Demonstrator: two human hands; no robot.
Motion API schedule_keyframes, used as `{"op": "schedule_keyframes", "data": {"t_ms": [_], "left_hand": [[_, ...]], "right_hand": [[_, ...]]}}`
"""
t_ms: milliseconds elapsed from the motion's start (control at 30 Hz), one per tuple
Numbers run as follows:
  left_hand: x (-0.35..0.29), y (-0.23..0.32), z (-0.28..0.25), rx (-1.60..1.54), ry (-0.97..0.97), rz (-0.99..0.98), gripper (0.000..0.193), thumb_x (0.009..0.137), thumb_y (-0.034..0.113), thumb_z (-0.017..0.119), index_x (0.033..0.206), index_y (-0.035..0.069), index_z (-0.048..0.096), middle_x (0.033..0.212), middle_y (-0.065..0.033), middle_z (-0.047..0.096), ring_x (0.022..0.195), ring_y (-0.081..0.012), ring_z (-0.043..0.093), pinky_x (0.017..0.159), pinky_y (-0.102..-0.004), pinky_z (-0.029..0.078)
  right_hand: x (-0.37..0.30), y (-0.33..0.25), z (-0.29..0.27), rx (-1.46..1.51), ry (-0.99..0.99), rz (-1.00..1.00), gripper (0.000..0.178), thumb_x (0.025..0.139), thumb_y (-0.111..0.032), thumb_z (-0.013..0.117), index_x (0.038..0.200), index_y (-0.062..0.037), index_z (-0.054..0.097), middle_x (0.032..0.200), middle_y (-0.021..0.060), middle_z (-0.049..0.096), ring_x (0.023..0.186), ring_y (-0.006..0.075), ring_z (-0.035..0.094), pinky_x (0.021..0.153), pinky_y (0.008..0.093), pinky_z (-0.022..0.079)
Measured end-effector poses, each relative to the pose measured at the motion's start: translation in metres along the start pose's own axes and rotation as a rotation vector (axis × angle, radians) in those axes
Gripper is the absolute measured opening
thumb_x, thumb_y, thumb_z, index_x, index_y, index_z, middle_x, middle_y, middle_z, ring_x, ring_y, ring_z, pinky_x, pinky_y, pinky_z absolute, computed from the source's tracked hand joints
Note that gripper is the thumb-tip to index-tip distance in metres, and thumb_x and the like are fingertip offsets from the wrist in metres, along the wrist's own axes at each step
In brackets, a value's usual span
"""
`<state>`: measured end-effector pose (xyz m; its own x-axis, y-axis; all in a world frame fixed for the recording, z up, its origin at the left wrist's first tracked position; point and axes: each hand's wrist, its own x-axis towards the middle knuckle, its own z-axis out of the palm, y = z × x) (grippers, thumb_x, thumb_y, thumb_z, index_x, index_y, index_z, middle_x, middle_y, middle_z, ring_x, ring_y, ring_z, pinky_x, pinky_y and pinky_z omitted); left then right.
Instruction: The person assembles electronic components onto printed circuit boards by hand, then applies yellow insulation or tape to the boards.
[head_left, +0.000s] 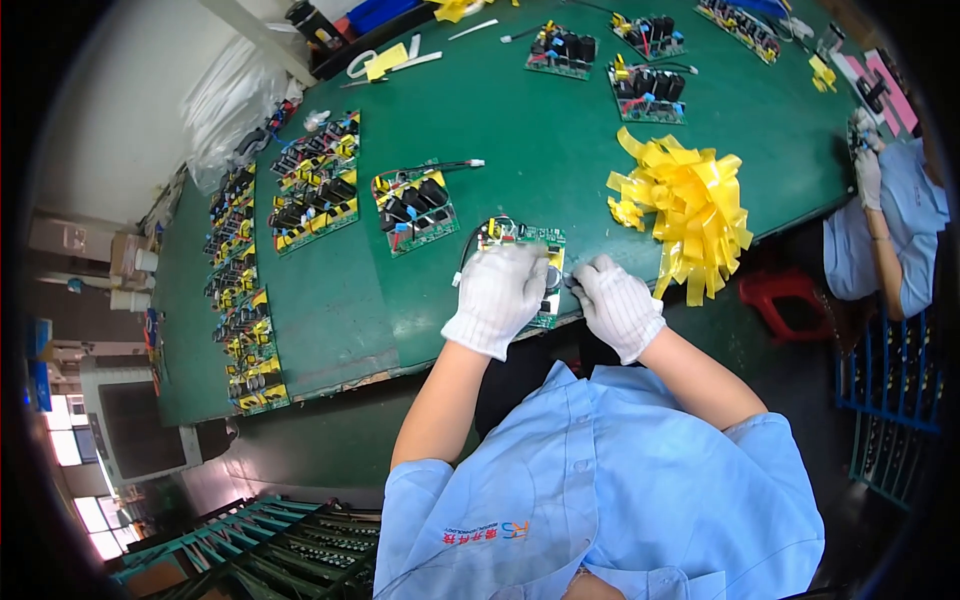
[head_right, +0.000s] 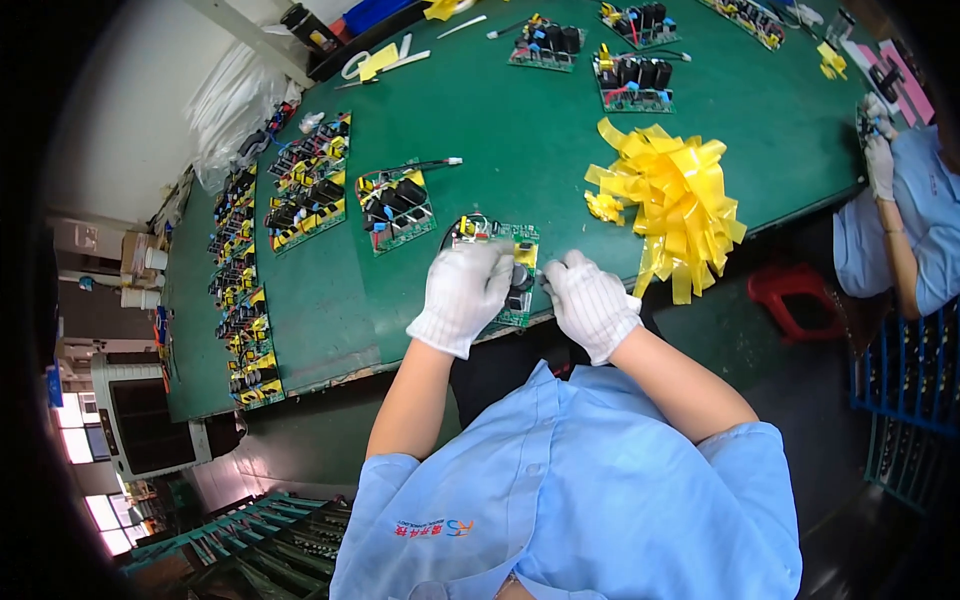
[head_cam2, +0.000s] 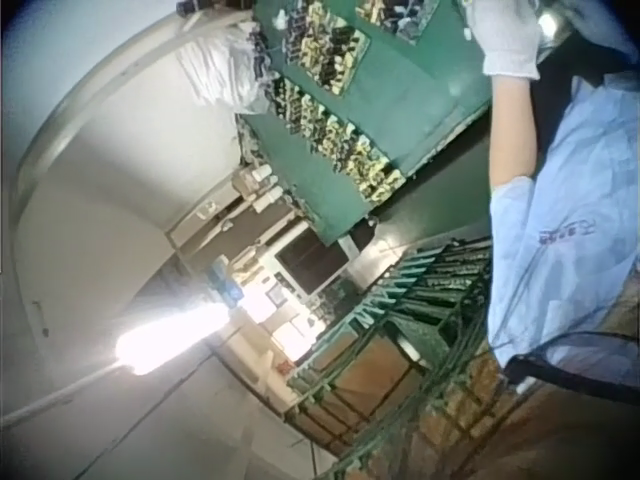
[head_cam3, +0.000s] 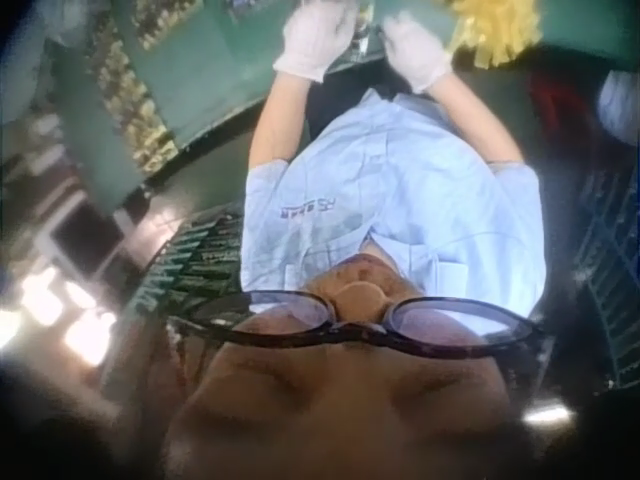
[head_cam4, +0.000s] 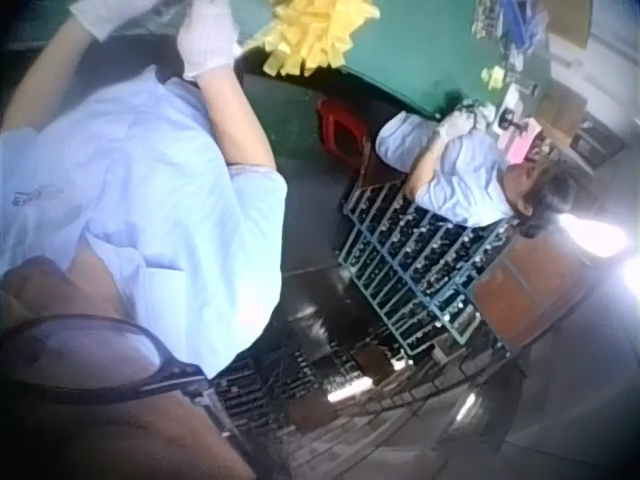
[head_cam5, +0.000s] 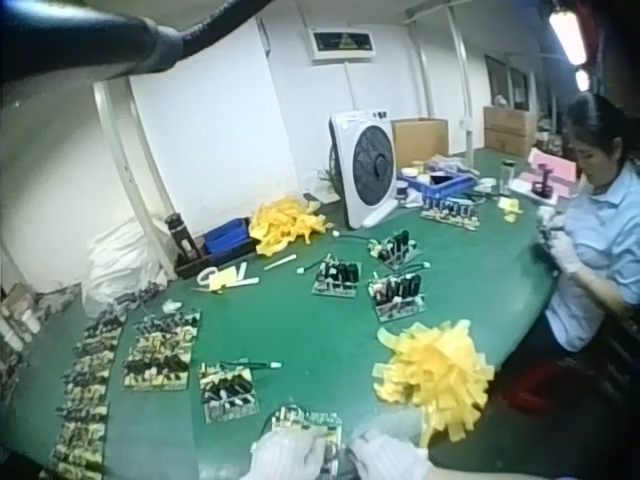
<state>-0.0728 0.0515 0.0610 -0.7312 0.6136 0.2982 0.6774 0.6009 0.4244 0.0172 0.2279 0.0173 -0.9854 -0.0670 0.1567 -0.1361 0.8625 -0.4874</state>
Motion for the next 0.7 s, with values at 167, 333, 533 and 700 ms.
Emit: {"op": "schedule_keyframes", "data": {"t_ms": [167, 333, 533, 700], "left_hand": [[-0.001, -0.004, 0.019, -0.082, -0.044, 0.102, 0.033, 0.088, 0.021, 0.062, 0.060, 0.004, 0.058, 0.061, -0.0159, 0.058, 0.058, -0.0360, 0.060, 0.055, -0.0478, 0.047], [0.007, 0.001, 0.028, 0.105, -0.119, 0.030, 0.030, 0.088, 0.023, 0.063, 0.063, 0.006, 0.061, 0.063, -0.0127, 0.061, 0.061, -0.0314, 0.063, 0.058, -0.0441, 0.048], [0.005, -0.003, 0.032, 0.057, -0.099, 0.044, 0.025, 0.088, 0.018, 0.064, 0.068, 0.004, 0.064, 0.064, -0.0150, 0.061, 0.060, -0.0351, 0.062, 0.054, -0.0454, 0.047], [0.002, -0.003, 0.034, 0.055, -0.079, 0.032, 0.028, 0.087, 0.023, 0.065, 0.066, 0.005, 0.062, 0.063, -0.0128, 0.061, 0.061, -0.0329, 0.062, 0.058, -0.0445, 0.047]], "right_hand": [[-0.005, 0.006, 0.012, 0.022, 0.032, -0.009, 0.014, 0.084, -0.012, 0.060, 0.098, -0.0076, 0.057, 0.091, 0.0141, 0.054, 0.082, 0.0308, 0.062, 0.062, 0.0447, 0.053], [-0.022, 0.007, 0.009, 0.065, 0.108, -0.025, 0.013, 0.084, -0.012, 0.064, 0.095, -0.0068, 0.059, 0.086, 0.0117, 0.053, 0.075, 0.0294, 0.060, 0.058, 0.0406, 0.050], [-0.035, 0.000, 0.015, 0.036, 0.143, -0.002, 0.013, 0.082, -0.012, 0.063, 0.093, -0.0086, 0.057, 0.084, 0.0085, 0.052, 0.074, 0.0239, 0.060, 0.054, 0.0365, 0.048], [-0.038, -0.002, 0.016, 0.018, 0.134, 0.023, 0.013, 0.082, -0.012, 0.062, 0.094, -0.0082, 0.058, 0.085, 0.0091, 0.052, 0.073, 0.0239, 0.061, 0.054, 0.0363, 0.049]]}}
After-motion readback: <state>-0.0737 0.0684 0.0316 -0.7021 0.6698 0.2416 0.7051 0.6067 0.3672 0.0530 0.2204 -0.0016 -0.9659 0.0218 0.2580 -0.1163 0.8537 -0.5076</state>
